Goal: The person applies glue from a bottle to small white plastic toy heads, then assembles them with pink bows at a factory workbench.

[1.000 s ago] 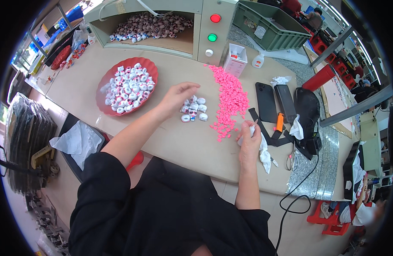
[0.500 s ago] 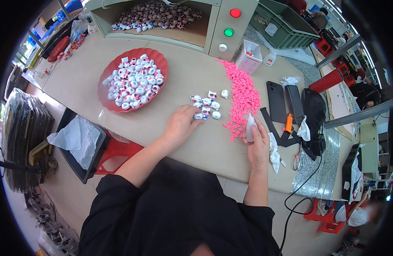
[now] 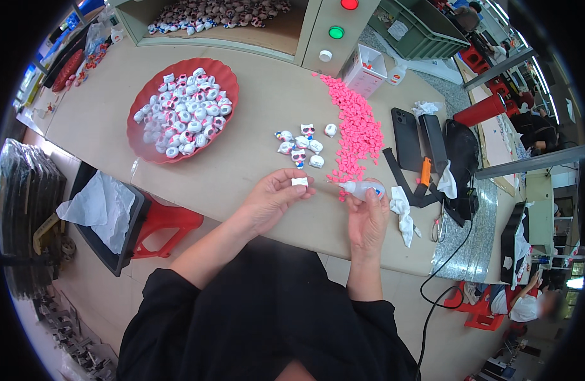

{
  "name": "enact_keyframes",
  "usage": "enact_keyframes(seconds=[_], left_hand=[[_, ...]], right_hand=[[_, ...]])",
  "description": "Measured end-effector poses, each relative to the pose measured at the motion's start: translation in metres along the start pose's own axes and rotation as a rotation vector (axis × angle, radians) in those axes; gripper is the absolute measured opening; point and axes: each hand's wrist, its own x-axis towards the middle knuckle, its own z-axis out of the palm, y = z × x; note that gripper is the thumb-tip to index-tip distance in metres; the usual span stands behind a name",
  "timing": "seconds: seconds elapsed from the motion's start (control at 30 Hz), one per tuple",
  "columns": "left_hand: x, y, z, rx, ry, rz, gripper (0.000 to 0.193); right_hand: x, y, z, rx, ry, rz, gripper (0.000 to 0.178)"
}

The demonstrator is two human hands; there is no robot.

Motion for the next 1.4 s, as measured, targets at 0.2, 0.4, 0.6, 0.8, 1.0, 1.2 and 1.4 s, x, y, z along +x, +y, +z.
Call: enact_keyframes(seconds=[0.2,0.4,0.6,0.8,1.0,1.2,1.4], left_hand=[[0.000,-0.011,0.000,0.302,-0.035,0.093,0.026],[-0.003,-0.016,-0.001,0.394,-0.008,0.105,0.027],[-0.004,-0.016,0.003,0.519,0.014,0.216,0.028],[-0.002,-0.018,0.002,0.429,0.012,0.168,0.030],[-0.003,-0.017,0.004,0.467,0.025,0.155,0.028],[-0.003,-0.017,0.003,0.477,0.003,0.178,0.028],[-0.004,-0.014,0.005,0.468,0.025,0.138,0.030]], right_hand=[[-0.002,0.007,-0.006,-0.106,-0.133,0.017,0.022],[-0.010,0.011,0.000,-0.146,-0.169,-0.045,0.028],[-0.015,0.011,-0.001,-0.336,-0.153,-0.191,0.029],[-0.015,0.017,-0.007,-0.522,-0.211,-0.401,0.029],[-0.016,0.020,-0.009,-0.587,-0.222,-0.426,0.029],[-0.015,0.019,-0.010,-0.621,-0.236,-0.435,0.028],[-0.016,0.019,-0.008,-0.600,-0.248,-0.395,0.028]])
